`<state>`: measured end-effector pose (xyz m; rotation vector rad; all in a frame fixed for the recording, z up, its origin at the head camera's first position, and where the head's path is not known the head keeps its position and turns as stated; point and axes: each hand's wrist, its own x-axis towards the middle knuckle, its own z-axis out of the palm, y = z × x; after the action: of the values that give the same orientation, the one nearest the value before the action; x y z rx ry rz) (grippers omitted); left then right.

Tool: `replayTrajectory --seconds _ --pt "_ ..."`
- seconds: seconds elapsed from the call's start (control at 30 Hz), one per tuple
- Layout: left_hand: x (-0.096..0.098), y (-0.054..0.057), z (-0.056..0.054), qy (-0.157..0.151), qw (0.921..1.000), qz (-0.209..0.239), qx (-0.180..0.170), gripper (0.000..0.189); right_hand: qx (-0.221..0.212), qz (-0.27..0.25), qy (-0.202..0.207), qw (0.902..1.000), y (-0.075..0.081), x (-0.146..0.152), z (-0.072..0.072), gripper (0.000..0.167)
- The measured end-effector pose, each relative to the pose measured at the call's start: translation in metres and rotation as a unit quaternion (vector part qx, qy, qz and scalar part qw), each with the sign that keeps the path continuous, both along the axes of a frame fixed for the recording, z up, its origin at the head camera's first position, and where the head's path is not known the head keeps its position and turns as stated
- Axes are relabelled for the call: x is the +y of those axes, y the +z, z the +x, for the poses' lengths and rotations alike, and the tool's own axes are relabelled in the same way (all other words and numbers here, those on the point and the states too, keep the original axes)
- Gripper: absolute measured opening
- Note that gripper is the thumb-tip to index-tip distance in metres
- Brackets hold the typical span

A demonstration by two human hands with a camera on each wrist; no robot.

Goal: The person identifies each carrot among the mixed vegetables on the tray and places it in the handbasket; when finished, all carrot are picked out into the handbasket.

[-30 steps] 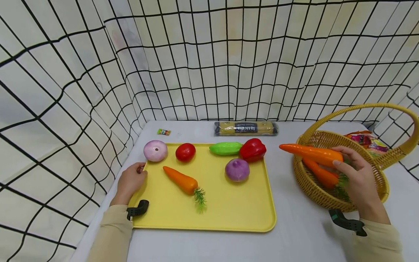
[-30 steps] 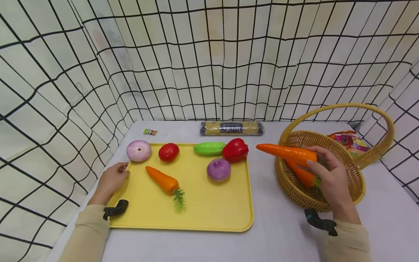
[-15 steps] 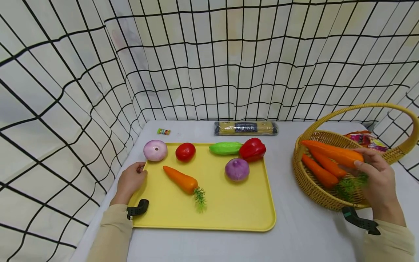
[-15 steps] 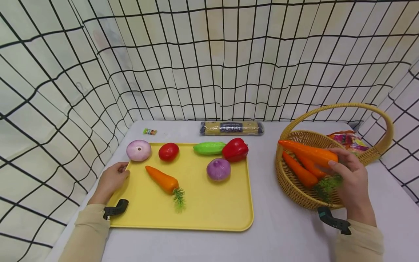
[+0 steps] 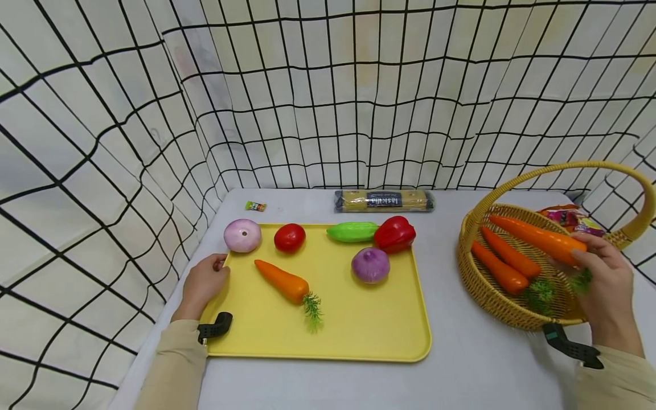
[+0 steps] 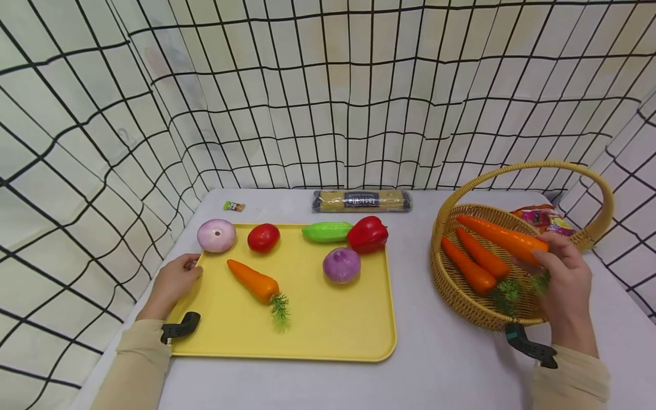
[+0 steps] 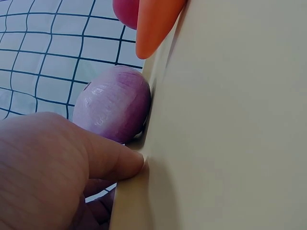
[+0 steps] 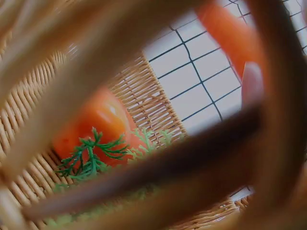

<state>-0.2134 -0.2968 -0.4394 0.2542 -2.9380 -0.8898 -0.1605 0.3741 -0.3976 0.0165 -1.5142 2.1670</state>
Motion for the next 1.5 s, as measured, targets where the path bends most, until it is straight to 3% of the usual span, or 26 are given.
replayTrajectory --seconds 0.1,0.23,0.43,0.53,0.67,0.77,1.07,1.17,1.37,1.5 --pt "-0.001 0.0 0.001 0.001 1.0 0.002 -0.002 0.039 -0.063 -0.001 -0.03 0.9976 0.0 0.0 -0.003 0.03" --pt "-0.002 -0.001 0.002 0.001 1.0 0.004 -0.004 0.04 -0.15 0.012 -0.079 0.9854 0.0 0.0 -0.006 0.045" --pt "-0.001 0.0 0.003 0.002 1.0 0.006 -0.005 0.04 -0.214 0.049 -0.104 0.9701 -0.004 0.0 -0.007 0.049" --pt "0.0 0.0 0.002 0.002 1.0 0.006 -0.006 0.04 -0.255 0.107 -0.088 0.957 -0.005 0.002 -0.004 0.043" --pt "0.0 0.001 0.003 0.003 1.0 0.005 -0.005 0.039 -0.301 0.217 -0.057 0.9271 -0.003 0.005 -0.003 0.041" --pt "0.0 0.001 0.003 0.002 1.0 0.005 -0.005 0.039 -0.315 0.26 -0.045 0.9118 -0.002 0.006 -0.003 0.043" --pt "0.0 0.001 0.002 -0.002 1.0 0.004 -0.001 0.04 -0.32 0.298 -0.023 0.8988 -0.002 0.006 -0.004 0.043" --pt "0.0 0.001 0.001 -0.004 1.0 0.004 -0.002 0.041 -0.316 0.289 -0.054 0.902 -0.002 0.004 -0.004 0.036" --pt "0.001 0.002 0.001 -0.004 1.0 0.005 -0.002 0.041 -0.286 0.226 -0.131 0.9219 0.0 0.001 -0.004 0.023" --pt "0.001 0.001 0.001 -0.002 1.0 0.004 -0.004 0.041 -0.278 0.182 -0.198 0.9221 0.001 -0.005 -0.007 0.019"
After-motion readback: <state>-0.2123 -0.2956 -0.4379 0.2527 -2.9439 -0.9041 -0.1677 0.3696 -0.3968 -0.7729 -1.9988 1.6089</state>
